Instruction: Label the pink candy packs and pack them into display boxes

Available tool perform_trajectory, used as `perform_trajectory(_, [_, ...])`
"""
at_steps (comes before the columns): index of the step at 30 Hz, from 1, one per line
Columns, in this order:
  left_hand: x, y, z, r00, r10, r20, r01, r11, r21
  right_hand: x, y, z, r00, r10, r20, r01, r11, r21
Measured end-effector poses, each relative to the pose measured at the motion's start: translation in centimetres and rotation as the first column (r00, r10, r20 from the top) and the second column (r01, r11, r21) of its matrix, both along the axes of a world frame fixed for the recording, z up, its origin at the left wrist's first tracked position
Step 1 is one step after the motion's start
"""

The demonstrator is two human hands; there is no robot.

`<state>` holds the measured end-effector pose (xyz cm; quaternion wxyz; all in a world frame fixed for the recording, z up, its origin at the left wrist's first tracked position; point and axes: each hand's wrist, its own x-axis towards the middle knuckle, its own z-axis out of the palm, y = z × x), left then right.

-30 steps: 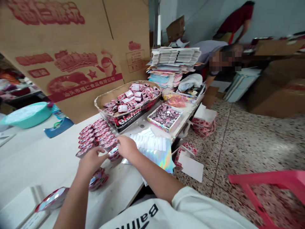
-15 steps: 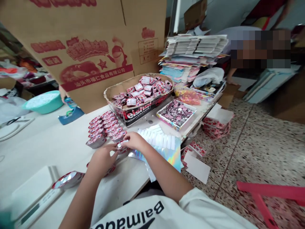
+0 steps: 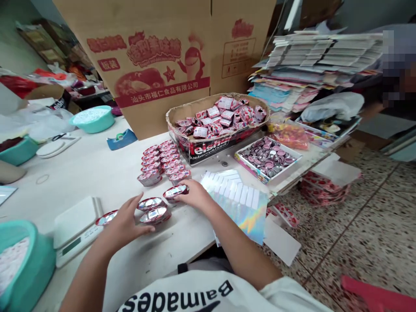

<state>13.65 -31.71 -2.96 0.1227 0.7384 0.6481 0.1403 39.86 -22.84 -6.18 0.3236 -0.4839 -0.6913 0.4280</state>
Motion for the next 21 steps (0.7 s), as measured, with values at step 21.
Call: perform_trajectory(21, [2.5,-0.6,-1.3,0.951,-0.087,0.296,0.086,0.996,0.017,-6.9,1.6,0.0,0.982,0.189,0.026,-0.191,0.976,0.109])
